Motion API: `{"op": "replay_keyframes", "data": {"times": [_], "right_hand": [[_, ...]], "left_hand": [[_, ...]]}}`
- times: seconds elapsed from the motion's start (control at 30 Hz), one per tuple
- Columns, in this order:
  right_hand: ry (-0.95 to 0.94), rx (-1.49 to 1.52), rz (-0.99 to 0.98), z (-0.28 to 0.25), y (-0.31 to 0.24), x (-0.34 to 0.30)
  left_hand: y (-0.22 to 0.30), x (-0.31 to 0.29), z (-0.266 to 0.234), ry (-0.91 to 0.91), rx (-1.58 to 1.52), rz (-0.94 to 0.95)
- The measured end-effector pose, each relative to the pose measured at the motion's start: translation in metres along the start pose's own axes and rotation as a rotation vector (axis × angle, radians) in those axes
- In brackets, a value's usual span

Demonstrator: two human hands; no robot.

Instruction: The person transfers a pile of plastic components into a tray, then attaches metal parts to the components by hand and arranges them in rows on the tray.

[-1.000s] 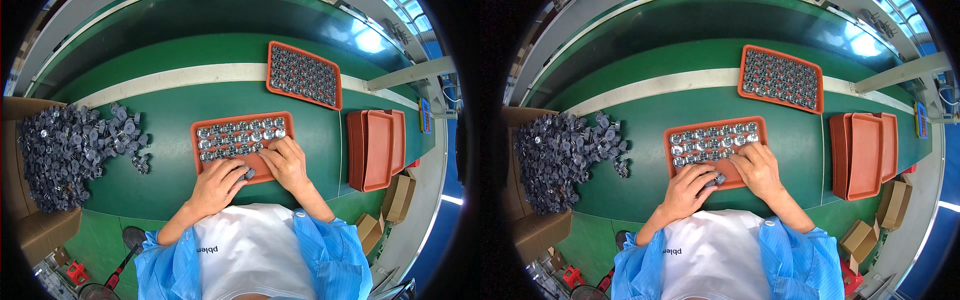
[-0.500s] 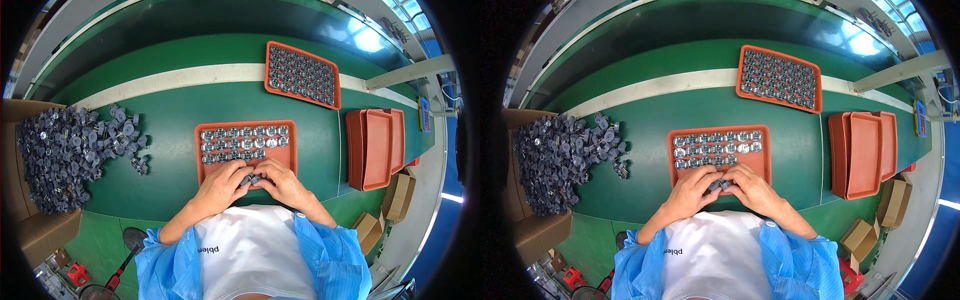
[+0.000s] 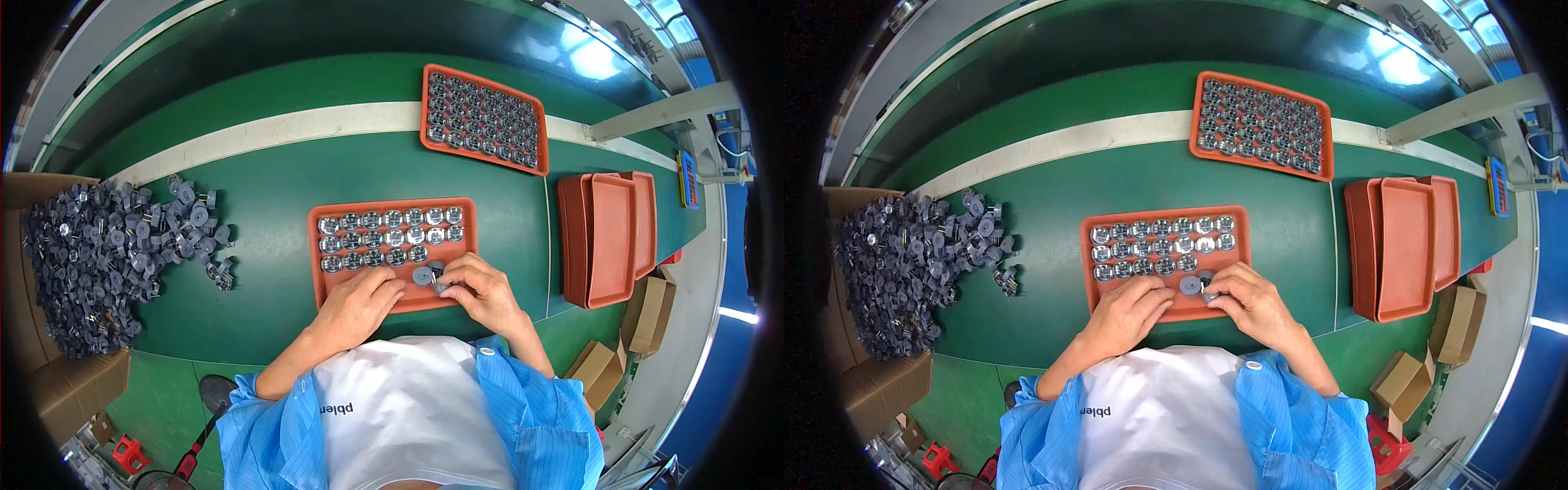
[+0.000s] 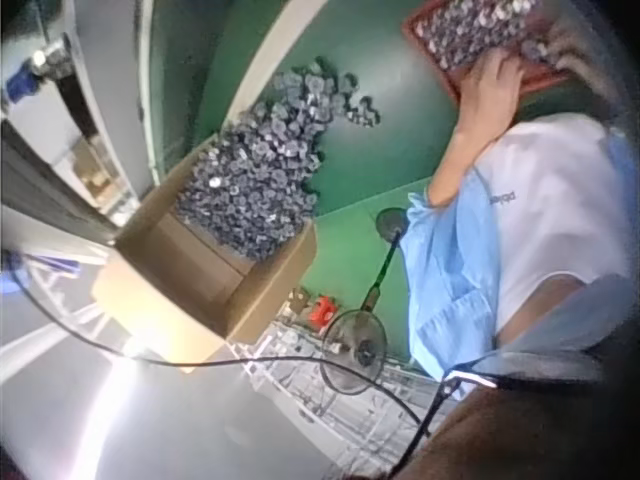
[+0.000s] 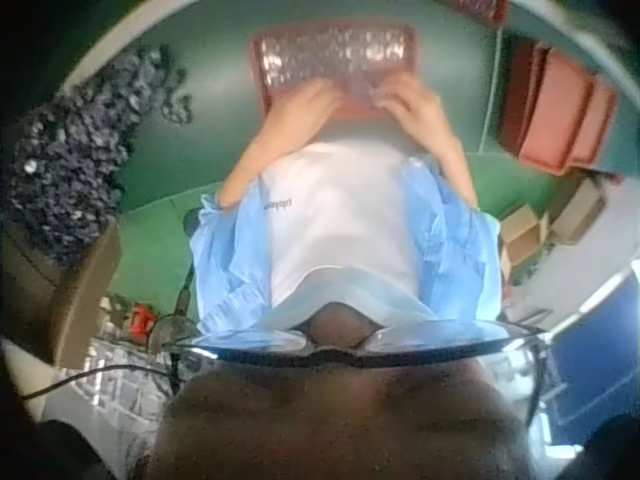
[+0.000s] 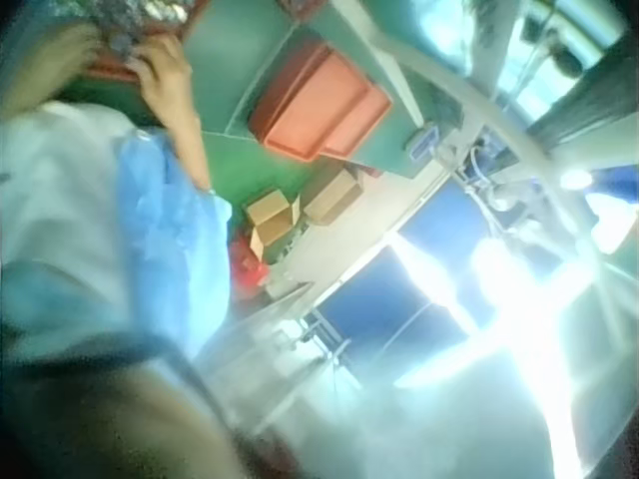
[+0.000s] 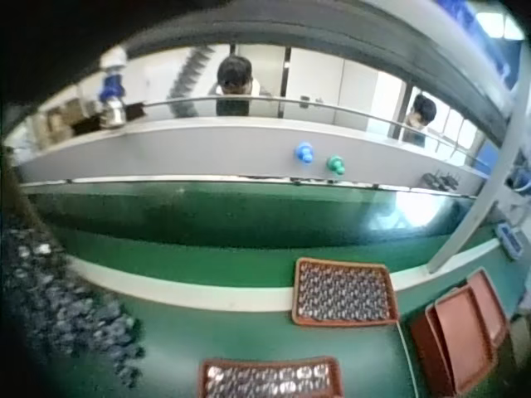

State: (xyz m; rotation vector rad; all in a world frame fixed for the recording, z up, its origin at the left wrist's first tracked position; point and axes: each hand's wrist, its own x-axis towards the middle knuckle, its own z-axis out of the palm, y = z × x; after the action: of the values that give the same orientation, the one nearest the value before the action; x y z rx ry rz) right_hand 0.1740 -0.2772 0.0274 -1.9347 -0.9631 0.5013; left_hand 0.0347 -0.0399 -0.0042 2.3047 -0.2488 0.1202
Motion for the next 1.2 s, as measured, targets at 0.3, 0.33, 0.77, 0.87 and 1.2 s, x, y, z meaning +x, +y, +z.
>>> {"op": "replay_keyframes", "data": {"times": [0.3,0.33,0.77,0.87,1.2], "right_hand": [[-0.101,0.304,-0.025,0.021,-0.016,-0.002],[-0.091,0.366,0.002,0.022,-0.015,-0.002],[0.226,-0.304,-0.257,0.007,0.004,0.012],[0.214,-0.414,-0.279,0.01,0.013,0.015],[0.2,-0.594,-0.264,-0.005,0.012,0.013]], "left_hand": [[0.007,0.003,0.0,0.072,-0.285,0.088],[0.005,0.0,0.002,0.072,-0.283,0.088],[0.011,-0.008,-0.017,0.186,-0.477,-0.091],[0.011,-0.008,-0.018,0.09,-0.505,-0.133],[0.012,-0.02,-0.019,-0.043,-1.132,-0.359]]}}
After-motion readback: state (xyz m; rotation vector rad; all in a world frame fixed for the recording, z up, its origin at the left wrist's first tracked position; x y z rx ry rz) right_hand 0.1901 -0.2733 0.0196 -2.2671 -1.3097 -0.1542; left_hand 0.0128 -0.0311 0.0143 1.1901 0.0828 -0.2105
